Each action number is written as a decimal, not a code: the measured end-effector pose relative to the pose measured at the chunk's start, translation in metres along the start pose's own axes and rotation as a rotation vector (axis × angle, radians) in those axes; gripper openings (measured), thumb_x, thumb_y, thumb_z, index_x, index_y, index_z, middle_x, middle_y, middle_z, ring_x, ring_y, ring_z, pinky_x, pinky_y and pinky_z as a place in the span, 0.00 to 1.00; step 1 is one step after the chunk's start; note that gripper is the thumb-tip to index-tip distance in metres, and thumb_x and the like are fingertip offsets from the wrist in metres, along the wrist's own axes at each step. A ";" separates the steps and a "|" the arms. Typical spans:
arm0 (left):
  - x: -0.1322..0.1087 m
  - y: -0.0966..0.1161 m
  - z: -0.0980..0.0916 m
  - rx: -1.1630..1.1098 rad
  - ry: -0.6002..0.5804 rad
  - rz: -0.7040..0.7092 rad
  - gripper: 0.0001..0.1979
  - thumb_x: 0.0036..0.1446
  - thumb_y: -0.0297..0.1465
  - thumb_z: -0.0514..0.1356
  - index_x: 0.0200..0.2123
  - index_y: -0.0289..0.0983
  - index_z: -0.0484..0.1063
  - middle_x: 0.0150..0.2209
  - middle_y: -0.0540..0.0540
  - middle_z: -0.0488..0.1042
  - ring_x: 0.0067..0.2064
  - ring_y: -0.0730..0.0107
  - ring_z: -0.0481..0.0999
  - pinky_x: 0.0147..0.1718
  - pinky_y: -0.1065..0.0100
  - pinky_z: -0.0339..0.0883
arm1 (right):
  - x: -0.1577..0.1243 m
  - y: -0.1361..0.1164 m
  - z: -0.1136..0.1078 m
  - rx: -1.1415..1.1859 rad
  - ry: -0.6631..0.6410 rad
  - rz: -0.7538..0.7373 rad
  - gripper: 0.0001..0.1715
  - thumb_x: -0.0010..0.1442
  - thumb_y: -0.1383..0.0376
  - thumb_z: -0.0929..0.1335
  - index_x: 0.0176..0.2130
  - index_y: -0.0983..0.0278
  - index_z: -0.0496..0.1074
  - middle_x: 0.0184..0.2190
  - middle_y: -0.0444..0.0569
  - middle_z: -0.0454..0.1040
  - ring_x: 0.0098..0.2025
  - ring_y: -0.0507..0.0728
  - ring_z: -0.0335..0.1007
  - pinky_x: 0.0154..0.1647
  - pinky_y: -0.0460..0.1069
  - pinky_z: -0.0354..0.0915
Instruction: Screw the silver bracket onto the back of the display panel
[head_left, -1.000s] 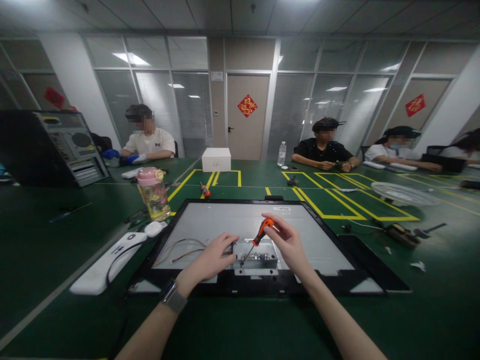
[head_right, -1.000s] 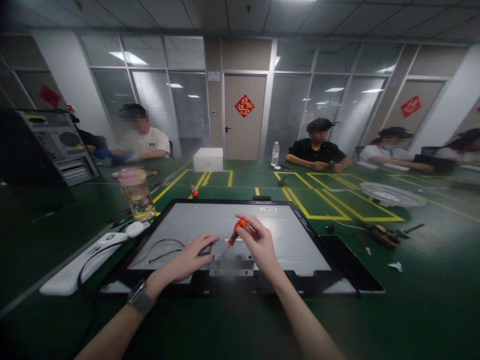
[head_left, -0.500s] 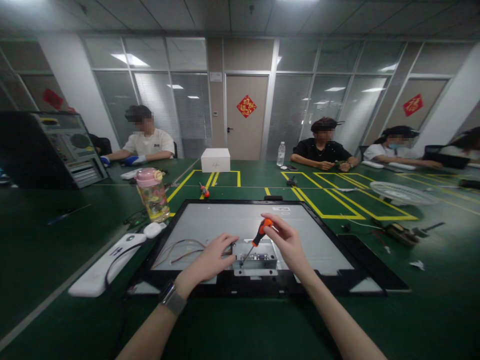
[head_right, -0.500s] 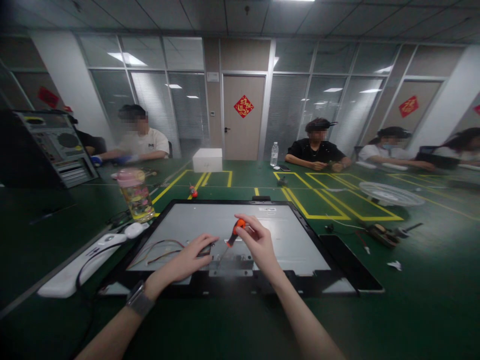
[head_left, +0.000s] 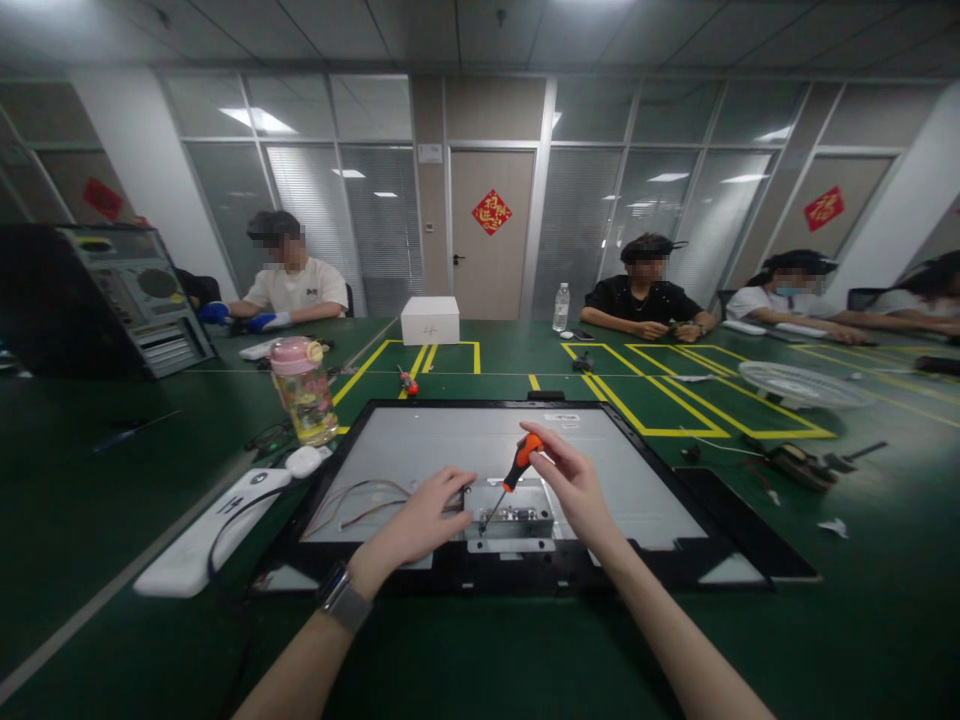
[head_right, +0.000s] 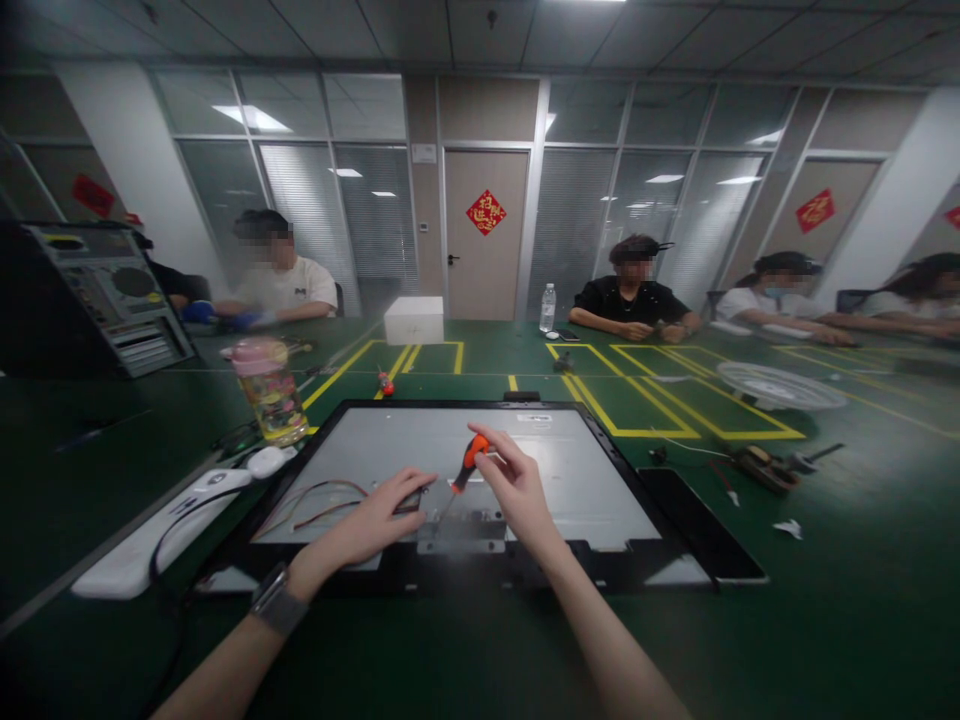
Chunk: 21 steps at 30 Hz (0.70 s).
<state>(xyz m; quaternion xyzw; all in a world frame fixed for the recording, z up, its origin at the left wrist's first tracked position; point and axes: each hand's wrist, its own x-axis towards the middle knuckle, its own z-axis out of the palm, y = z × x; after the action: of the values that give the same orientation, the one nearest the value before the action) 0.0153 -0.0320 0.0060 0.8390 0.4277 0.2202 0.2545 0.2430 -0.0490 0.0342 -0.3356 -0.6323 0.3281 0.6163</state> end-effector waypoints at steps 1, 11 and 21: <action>0.000 0.000 0.000 -0.005 -0.002 -0.002 0.24 0.57 0.35 0.55 0.58 0.41 0.64 0.55 0.43 0.66 0.55 0.60 0.67 0.57 0.62 0.58 | 0.000 0.000 0.000 -0.003 0.007 -0.002 0.16 0.58 0.57 0.69 0.47 0.56 0.76 0.38 0.48 0.73 0.39 0.57 0.71 0.39 0.51 0.70; 0.000 0.007 -0.003 -0.016 -0.004 -0.017 0.24 0.57 0.34 0.55 0.57 0.39 0.65 0.54 0.43 0.67 0.55 0.60 0.67 0.57 0.63 0.58 | 0.002 -0.003 0.001 0.014 0.032 -0.012 0.13 0.55 0.58 0.71 0.41 0.58 0.77 0.35 0.48 0.72 0.34 0.56 0.71 0.35 0.51 0.71; -0.001 0.006 -0.003 -0.033 -0.004 -0.016 0.24 0.56 0.34 0.56 0.57 0.40 0.65 0.54 0.43 0.67 0.55 0.59 0.67 0.56 0.63 0.58 | 0.001 0.003 0.000 0.039 0.011 0.014 0.20 0.59 0.57 0.69 0.50 0.57 0.74 0.39 0.49 0.78 0.42 0.59 0.75 0.47 0.56 0.70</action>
<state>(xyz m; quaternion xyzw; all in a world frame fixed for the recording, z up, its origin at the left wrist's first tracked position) 0.0170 -0.0349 0.0124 0.8317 0.4302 0.2236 0.2706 0.2434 -0.0464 0.0320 -0.3297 -0.6199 0.3429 0.6240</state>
